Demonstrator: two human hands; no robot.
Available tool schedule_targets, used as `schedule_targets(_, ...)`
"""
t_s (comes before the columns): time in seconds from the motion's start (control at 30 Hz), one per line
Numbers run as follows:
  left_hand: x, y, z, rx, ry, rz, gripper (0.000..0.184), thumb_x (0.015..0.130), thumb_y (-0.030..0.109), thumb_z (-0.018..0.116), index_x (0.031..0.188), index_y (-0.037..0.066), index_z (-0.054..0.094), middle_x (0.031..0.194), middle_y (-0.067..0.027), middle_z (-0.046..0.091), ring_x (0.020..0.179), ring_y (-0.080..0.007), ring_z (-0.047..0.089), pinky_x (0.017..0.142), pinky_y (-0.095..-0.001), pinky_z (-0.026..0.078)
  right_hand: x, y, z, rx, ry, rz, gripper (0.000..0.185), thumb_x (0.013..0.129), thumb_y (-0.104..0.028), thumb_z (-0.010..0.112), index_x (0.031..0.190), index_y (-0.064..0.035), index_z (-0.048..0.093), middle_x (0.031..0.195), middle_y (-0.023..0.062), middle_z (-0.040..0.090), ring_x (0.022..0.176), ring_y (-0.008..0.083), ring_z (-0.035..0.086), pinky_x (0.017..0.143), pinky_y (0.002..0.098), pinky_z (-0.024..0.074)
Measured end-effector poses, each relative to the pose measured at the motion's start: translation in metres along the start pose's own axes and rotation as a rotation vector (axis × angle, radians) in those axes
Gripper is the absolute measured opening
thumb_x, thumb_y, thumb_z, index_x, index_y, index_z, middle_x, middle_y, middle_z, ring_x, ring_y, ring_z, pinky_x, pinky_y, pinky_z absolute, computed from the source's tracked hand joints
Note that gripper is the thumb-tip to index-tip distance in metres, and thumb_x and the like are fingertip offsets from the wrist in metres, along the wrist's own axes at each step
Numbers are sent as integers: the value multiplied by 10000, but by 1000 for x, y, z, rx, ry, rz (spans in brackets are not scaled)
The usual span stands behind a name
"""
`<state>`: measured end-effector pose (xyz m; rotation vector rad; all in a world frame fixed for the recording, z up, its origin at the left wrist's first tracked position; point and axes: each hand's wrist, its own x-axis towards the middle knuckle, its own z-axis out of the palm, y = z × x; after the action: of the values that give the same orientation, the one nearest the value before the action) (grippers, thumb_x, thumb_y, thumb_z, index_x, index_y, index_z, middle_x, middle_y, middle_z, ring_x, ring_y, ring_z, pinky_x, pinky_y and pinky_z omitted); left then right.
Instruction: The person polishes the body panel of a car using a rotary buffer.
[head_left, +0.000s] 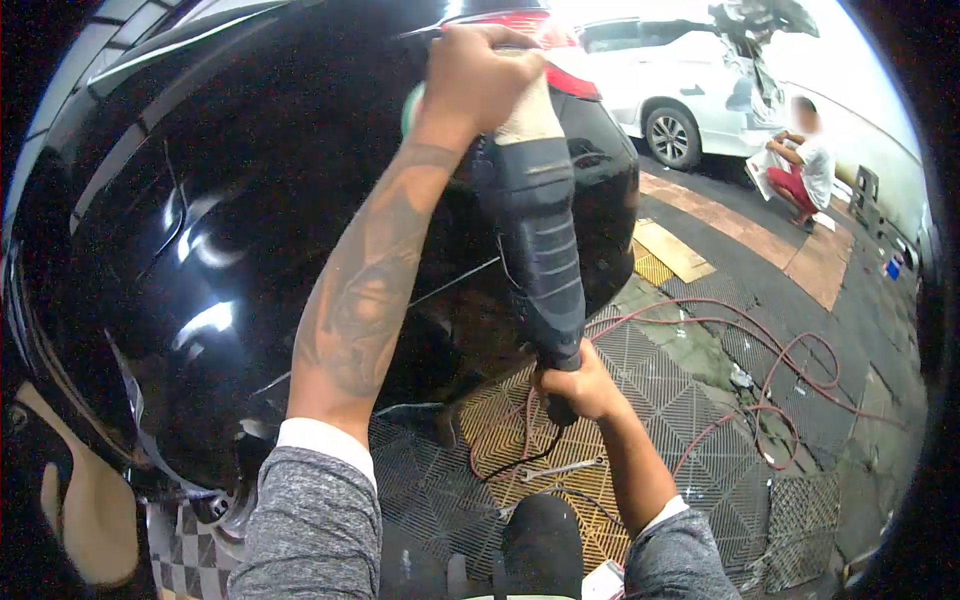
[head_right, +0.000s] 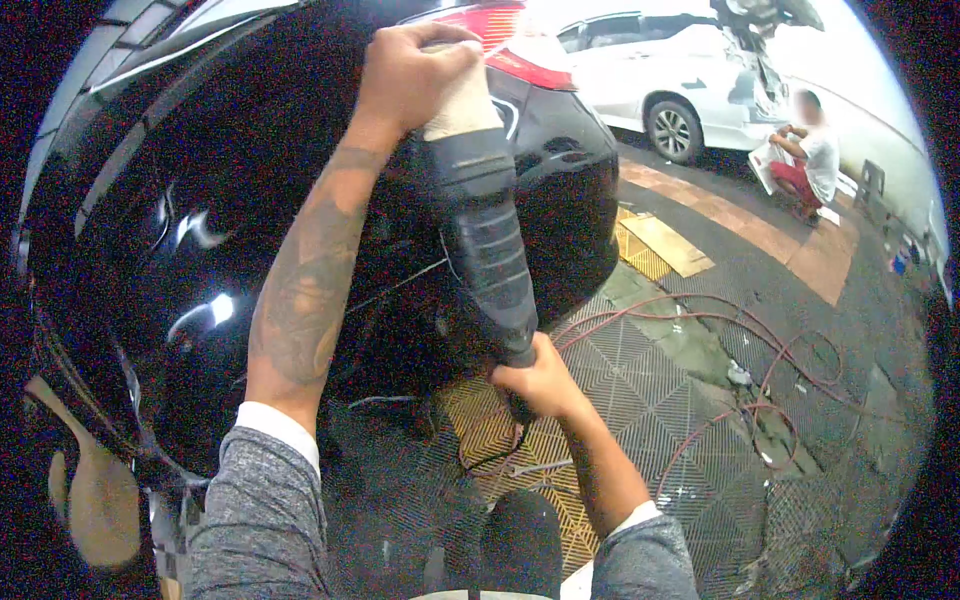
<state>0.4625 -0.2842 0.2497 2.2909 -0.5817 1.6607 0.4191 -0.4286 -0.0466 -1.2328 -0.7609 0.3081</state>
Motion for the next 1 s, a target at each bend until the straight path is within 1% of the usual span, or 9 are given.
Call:
schedule_targets(0.2,-21,-10,-63,-56,-95,-101,255,833,218,693,971,12,753,880,-103,750,782,-147,704,722,-296,559,-7,6,36,-23,-96,-46,184,710,-96,677,864,-36,595,714,-7,585,619,98,514,579,300,447)
schedule_targets(0.33,-28,-18,-127,-124,-17,-117,200,826,167,685,945,26,762,855,-98,748,779,-149,706,728,-293,555,10,-7,64,-119,-227,-30,384,713,-136,701,1060,13,633,894,72,680,808,164,608,780,330,507)
schedule_targets(0.53,-25,-25,-168,-435,70,-273,209,860,107,653,974,-52,726,922,-125,739,819,-153,698,764,-277,557,34,-29,71,-168,-296,-181,382,689,-103,697,1034,40,613,906,40,649,853,127,579,803,309,490)
schedule_targets(0.57,-20,-27,-163,-377,71,-225,212,856,108,655,977,-52,726,927,-128,740,818,-156,698,768,-274,555,38,-26,64,-179,-318,-152,449,704,-153,729,1103,23,621,957,106,700,891,169,631,842,345,512)
schedule_targets(0.7,3,-22,-113,-136,59,-116,234,854,172,652,982,3,751,919,-103,750,823,-145,704,769,-277,552,43,-30,23,-173,-302,41,382,702,-118,727,1058,-10,639,933,51,675,828,148,610,785,330,514)
schedule_targets(0.8,26,-24,-54,30,38,10,228,865,209,656,971,34,757,935,-118,752,817,-168,725,771,-284,566,37,-37,-6,-136,-129,-54,340,713,-102,723,1026,-16,622,874,37,655,722,137,597,676,318,509)
schedule_targets(0.9,45,-11,10,-134,102,67,229,747,248,669,844,75,783,815,-148,734,784,-263,735,760,-353,569,38,-25,-37,-26,5,89,354,720,-93,713,1051,-16,619,870,37,654,705,169,602,683,325,515)
schedule_targets(0.93,49,-5,24,-169,72,42,217,745,239,662,832,82,784,806,-149,730,787,-281,733,765,-361,570,34,-34,-31,-34,104,26,307,686,-73,658,978,1,602,744,76,611,597,196,600,548,343,503)
schedule_targets(1.0,51,-5,46,-162,16,-7,209,726,232,670,819,84,784,802,-164,724,788,-311,725,784,-363,566,39,-4,-37,82,100,-18,349,678,-54,615,1019,22,610,736,82,610,577,195,592,535,340,503)
